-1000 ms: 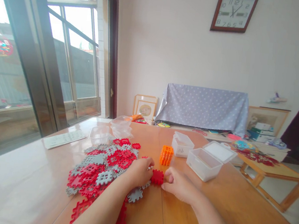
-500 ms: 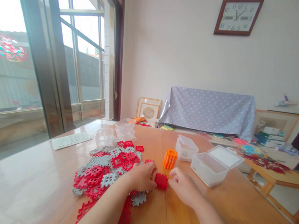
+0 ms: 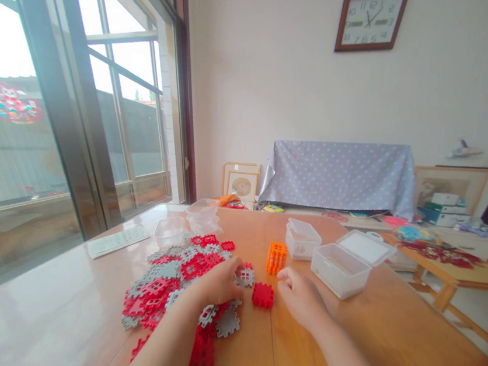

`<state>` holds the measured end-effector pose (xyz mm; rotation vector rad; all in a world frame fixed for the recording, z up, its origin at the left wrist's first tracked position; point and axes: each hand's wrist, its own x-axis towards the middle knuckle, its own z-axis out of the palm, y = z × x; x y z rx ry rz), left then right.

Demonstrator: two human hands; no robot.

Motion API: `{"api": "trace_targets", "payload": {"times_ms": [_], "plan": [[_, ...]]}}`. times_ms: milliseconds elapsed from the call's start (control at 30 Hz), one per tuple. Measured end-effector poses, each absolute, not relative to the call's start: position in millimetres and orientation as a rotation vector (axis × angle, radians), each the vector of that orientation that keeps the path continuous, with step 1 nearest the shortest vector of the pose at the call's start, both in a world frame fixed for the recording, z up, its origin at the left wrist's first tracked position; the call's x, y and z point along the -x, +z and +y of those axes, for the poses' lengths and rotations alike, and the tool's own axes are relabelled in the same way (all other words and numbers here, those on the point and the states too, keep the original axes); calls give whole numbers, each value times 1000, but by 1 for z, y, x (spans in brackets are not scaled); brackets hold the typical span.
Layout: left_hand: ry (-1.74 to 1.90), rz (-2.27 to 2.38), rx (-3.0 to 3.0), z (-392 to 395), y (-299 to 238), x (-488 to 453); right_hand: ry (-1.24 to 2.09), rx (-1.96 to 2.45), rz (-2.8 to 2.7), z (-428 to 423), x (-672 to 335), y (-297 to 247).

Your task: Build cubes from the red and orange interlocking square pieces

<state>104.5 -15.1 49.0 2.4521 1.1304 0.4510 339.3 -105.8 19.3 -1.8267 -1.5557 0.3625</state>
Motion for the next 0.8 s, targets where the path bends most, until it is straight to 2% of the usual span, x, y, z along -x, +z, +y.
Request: {"api": "trace_targets", "payload": {"times_ms": [200,500,800], "plan": [[855,1290,-2291,1,58,-96,338,1781,-1561,-102,-342,13],[1183,1630,-1983,22,51,-79,312,1782,-1570,-99,-342,10],[1509,1419,-1715,18,53,-97,159,1734,-1639,-107,-334,19]]}}
